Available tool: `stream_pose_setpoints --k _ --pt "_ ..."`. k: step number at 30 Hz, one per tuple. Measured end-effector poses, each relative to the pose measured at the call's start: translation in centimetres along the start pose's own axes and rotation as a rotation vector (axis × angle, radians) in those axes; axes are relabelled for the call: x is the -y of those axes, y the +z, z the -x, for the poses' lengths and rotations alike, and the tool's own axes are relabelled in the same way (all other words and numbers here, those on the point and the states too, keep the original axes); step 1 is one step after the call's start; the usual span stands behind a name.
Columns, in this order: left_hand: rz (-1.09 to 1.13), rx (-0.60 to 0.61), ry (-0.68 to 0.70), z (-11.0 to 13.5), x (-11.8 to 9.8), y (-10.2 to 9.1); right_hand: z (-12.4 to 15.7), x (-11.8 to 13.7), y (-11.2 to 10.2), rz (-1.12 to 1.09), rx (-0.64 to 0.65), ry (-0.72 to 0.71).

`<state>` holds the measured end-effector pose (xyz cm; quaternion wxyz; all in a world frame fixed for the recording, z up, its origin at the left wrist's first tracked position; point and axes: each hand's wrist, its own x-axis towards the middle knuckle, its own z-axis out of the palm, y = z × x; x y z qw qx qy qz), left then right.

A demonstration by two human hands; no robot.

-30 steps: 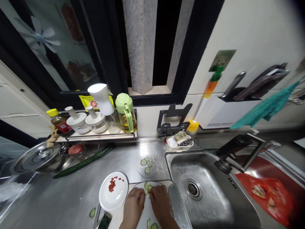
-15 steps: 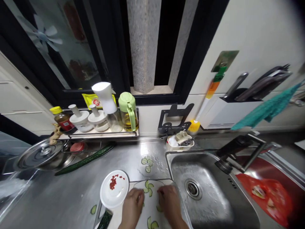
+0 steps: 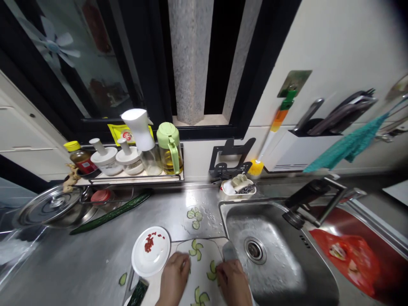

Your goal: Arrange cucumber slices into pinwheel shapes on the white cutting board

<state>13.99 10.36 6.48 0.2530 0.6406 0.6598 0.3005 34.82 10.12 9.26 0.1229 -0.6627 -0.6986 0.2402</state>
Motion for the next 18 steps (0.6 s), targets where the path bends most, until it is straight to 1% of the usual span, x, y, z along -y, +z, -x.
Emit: stream_pose_setpoints --k 11,14,18 --pt "0.003 -0.016 0.009 0.5 0.0 0.0 0.2 0.1 0.1 0.077 0.052 -0.018" --pt "0.01 -0.003 0.014 0.5 0.0 0.0 0.2 -0.1 0.4 0.092 0.052 -0.021" --pt "0.007 0.032 -0.014 0.5 0.1 0.0 0.2 -0.6 1.2 0.087 0.028 -0.022"
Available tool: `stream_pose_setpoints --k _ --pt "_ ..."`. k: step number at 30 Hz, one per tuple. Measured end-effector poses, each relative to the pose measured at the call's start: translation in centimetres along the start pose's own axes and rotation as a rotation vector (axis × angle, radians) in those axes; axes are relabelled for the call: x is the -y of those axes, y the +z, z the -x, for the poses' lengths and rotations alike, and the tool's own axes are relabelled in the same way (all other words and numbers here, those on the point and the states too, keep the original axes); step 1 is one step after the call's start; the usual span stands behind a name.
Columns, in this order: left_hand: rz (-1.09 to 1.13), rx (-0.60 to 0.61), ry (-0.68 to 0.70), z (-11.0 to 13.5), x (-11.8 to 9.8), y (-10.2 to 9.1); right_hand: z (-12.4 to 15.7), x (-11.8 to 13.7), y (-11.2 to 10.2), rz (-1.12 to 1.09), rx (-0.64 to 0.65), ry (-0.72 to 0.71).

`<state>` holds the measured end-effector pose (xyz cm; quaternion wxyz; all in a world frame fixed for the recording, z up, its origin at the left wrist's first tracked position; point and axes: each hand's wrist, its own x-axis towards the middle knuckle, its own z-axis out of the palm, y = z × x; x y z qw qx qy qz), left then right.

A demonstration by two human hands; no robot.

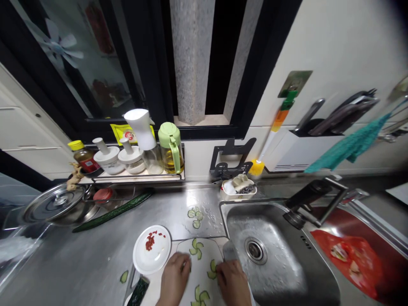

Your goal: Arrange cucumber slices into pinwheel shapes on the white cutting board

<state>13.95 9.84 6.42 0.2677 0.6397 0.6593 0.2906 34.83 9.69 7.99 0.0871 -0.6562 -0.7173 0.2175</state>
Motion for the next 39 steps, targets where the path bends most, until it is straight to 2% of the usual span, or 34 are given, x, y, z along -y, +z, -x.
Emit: stream_pose_setpoints --k 8,15,19,22,27,30,34,39 --pt "0.011 0.017 -0.021 0.0 -0.1 -0.3 0.1 0.1 -0.2 -0.025 -0.018 0.007" --pt "0.025 -0.023 -0.011 0.0 0.1 -0.3 0.1 -0.1 -0.1 0.001 -0.024 -0.005" --pt "0.031 -0.04 -0.034 0.1 0.2 -1.0 0.0 -0.3 0.2 -0.016 -0.051 -0.049" --pt "-0.002 -0.038 -0.125 0.0 1.0 -2.4 -0.3 0.2 0.7 -0.045 -0.08 -0.099" --pt "-0.161 -0.067 -0.436 -0.6 3.8 -5.9 -0.9 2.4 2.6 -0.119 -0.161 -0.199" --pt "-0.274 -0.067 -0.619 -1.0 5.4 -7.7 -0.9 3.9 3.7 -0.118 -0.151 -0.263" --pt "-0.326 -0.059 -0.675 -1.7 6.5 -9.1 -0.9 5.3 4.7 -0.057 -0.131 -0.305" --pt "-0.348 -0.012 -0.695 -2.4 6.4 -9.4 -0.9 6.0 5.3 -0.017 -0.05 -0.33"
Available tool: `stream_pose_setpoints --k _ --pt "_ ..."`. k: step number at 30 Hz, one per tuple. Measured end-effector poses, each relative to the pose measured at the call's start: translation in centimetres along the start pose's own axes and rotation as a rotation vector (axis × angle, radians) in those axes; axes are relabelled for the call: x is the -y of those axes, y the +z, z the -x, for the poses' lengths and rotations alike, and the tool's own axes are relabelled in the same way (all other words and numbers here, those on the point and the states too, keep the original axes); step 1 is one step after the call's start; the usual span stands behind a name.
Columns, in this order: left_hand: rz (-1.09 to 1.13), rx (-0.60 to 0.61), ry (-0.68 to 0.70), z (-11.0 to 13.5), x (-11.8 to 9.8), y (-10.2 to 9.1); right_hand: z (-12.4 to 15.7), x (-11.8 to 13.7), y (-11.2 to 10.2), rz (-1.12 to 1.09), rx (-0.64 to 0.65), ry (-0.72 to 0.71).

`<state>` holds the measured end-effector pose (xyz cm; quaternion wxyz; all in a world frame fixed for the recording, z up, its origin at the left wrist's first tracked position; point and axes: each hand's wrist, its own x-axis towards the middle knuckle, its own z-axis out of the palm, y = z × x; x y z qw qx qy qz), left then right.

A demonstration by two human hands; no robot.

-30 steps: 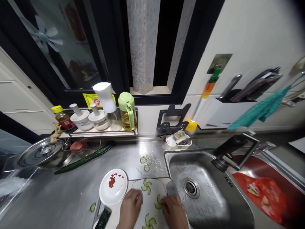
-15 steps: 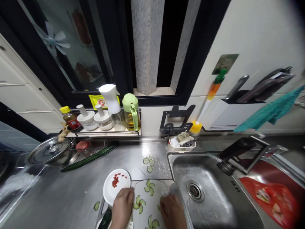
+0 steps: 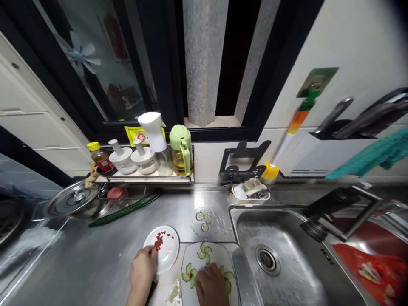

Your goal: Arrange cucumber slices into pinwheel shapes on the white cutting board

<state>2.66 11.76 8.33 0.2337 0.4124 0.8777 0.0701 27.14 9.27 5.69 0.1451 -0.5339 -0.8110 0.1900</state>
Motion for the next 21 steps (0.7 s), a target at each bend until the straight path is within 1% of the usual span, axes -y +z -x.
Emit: stream_pose_setpoints --k 6,11,14,16,17,19,21 --pt "0.023 -0.004 0.022 0.0 -0.5 -0.1 -0.1 0.1 -0.1 0.04 0.079 0.035" --pt "0.073 -0.007 -0.017 -0.1 0.0 -0.4 -0.1 0.1 -0.3 0.034 0.072 0.062" --pt "0.101 -0.042 0.013 0.1 0.4 -0.4 -0.2 -0.2 -0.8 0.016 0.057 0.079" --pt "0.143 -0.081 0.082 0.5 0.3 -0.1 -0.3 -0.5 -1.3 -0.01 0.042 0.099" --pt "0.172 -0.097 0.14 0.7 0.0 0.2 -0.4 -0.7 -1.6 -0.027 0.036 0.113" --pt "0.249 -0.099 0.289 1.5 -1.1 0.9 -0.6 -1.3 -2.2 -0.052 0.024 0.143" --pt "0.345 -0.056 0.444 2.3 -2.9 1.7 -1.0 -1.9 -2.7 -0.061 0.006 0.16"
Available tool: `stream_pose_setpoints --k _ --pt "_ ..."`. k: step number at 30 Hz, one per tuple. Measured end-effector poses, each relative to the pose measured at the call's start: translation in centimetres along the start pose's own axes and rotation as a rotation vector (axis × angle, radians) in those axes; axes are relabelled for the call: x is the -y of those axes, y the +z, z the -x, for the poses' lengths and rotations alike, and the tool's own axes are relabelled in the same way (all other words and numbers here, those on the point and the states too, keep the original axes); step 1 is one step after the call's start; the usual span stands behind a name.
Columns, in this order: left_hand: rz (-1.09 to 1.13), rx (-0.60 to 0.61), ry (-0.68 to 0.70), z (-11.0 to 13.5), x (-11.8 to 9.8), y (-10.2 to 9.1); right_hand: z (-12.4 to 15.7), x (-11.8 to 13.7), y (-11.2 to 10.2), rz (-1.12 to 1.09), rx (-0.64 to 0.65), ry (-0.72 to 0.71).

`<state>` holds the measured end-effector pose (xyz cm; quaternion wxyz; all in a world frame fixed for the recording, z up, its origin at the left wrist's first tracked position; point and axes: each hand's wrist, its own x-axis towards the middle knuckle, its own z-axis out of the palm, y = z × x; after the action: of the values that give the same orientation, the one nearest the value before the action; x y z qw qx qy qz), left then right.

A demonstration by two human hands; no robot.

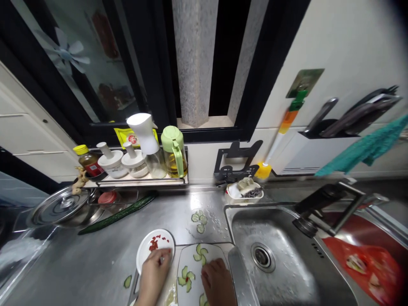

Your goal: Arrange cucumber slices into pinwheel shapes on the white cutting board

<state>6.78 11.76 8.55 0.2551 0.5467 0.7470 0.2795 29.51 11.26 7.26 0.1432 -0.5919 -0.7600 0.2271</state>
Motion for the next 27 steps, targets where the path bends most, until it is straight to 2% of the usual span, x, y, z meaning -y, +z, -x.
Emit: stream_pose_setpoints --k 3,6,11,20,27 --pt "0.094 0.089 0.138 0.2 -2.7 2.2 -0.7 -0.7 -0.5 0.016 -0.03 0.053" --pt "0.068 0.161 0.237 0.2 -4.7 4.2 -1.2 -0.9 -1.0 0.03 -0.042 0.113" --pt "-0.034 0.242 0.325 0.2 -5.4 6.3 -1.6 -0.6 -1.7 0.035 -0.025 0.143" --pt "-0.119 0.261 0.364 0.1 -5.8 6.9 -2.3 -0.1 -1.6 0.029 -0.048 0.111" --pt "-0.17 0.265 0.335 -0.1 -6.3 7.1 -3.0 0.4 -1.7 -0.017 -0.055 0.124"
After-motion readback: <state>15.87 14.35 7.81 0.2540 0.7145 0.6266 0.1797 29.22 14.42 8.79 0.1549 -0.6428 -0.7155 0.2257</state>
